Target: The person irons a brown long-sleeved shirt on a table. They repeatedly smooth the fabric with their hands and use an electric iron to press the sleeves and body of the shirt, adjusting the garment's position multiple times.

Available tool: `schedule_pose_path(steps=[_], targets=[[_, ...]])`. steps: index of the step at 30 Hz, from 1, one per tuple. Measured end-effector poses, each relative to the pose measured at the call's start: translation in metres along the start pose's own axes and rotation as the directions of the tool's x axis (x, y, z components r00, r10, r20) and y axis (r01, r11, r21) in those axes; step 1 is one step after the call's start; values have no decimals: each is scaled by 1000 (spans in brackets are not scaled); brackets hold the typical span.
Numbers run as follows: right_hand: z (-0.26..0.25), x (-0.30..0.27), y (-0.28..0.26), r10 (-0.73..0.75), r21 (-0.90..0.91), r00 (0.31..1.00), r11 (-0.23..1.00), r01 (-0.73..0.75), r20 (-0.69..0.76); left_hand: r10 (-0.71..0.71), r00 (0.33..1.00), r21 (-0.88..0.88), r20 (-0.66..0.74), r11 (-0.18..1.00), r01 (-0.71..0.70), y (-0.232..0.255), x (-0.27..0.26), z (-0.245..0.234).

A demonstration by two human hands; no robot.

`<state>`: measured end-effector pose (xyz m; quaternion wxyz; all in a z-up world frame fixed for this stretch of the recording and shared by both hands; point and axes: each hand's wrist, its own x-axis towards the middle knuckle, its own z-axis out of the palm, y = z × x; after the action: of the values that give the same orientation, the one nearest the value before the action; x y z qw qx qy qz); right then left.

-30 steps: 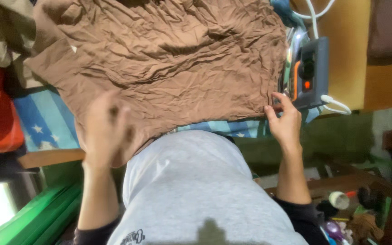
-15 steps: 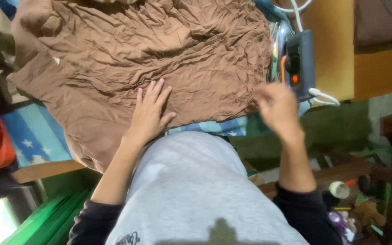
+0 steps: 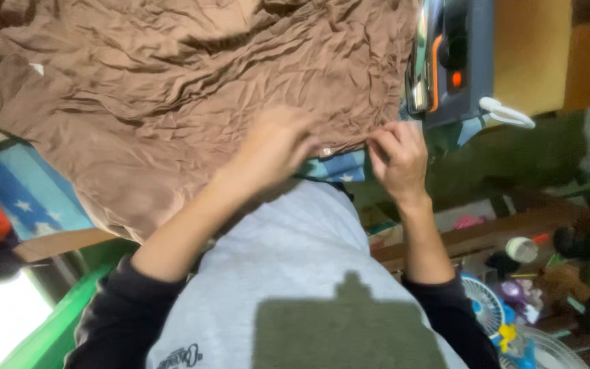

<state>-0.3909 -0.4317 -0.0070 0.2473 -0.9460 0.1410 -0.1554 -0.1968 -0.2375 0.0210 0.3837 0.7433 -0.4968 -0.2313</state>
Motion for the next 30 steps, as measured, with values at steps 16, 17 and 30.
schedule_pose_path(steps=[16, 17, 30], targets=[[18, -20, -20, 93, 136, 944, 989, -52, -316, -198, 931, -271, 306, 920, 284, 13, 45, 58], [20, -21, -20, 124, 159, 945, 984, -78, -302, -196, 934, -266, 300, 923, 279, 14, 45, 57], [36, -38, -18, 647, 618, 741, 512, -597, 179, -191, 939, -347, 287, 893, 288, 10, 33, 56]])
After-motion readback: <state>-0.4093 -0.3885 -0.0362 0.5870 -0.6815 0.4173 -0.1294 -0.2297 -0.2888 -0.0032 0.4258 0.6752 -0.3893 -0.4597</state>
